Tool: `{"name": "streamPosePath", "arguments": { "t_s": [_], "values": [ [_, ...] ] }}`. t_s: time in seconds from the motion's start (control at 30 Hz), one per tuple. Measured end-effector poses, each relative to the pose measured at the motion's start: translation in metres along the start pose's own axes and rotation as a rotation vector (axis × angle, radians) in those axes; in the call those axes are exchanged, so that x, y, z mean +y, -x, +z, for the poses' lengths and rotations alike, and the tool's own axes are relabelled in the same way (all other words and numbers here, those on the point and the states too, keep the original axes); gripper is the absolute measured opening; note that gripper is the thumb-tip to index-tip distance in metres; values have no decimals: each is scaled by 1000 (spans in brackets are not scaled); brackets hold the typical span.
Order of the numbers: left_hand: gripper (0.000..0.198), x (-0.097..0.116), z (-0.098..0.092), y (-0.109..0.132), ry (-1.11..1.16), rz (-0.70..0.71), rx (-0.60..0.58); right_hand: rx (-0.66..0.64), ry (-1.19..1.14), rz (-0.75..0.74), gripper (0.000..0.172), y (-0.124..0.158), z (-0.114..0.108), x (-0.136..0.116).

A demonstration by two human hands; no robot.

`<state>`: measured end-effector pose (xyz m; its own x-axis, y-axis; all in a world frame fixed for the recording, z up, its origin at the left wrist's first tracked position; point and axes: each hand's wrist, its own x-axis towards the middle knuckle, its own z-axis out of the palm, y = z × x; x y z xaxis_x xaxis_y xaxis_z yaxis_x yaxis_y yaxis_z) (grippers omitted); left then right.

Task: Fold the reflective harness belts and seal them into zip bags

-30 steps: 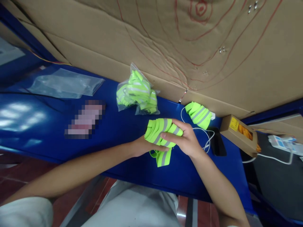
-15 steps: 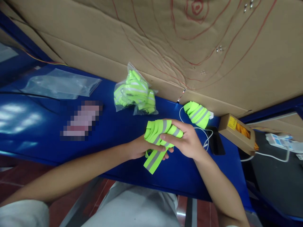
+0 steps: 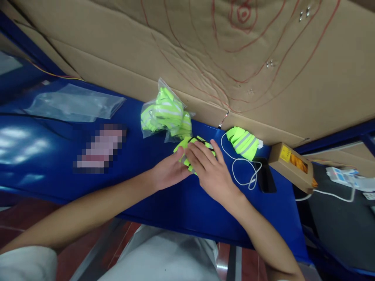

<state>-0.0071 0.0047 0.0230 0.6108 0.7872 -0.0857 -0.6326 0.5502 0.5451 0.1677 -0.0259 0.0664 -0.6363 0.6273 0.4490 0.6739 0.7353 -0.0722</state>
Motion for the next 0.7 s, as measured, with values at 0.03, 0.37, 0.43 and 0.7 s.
{"name": "streamPosePath", "arguments": {
  "t_s": [0.03,0.37,0.43,0.7],
  "values": [
    [41,1,-2,-3,-10,10,17,-62,-75,15,73,0,-1,-2],
    [62,-4,7,-5,-260,68,-43,332,-1093,604,67,6,-1,26],
    [67,-9,8,-2,-368,104,-78,209,-1300,714,76,11,5,20],
    [72,-27,-11,3,-1108,436,-237,190,-1353,884,71,60,7,4]
  ]
}}
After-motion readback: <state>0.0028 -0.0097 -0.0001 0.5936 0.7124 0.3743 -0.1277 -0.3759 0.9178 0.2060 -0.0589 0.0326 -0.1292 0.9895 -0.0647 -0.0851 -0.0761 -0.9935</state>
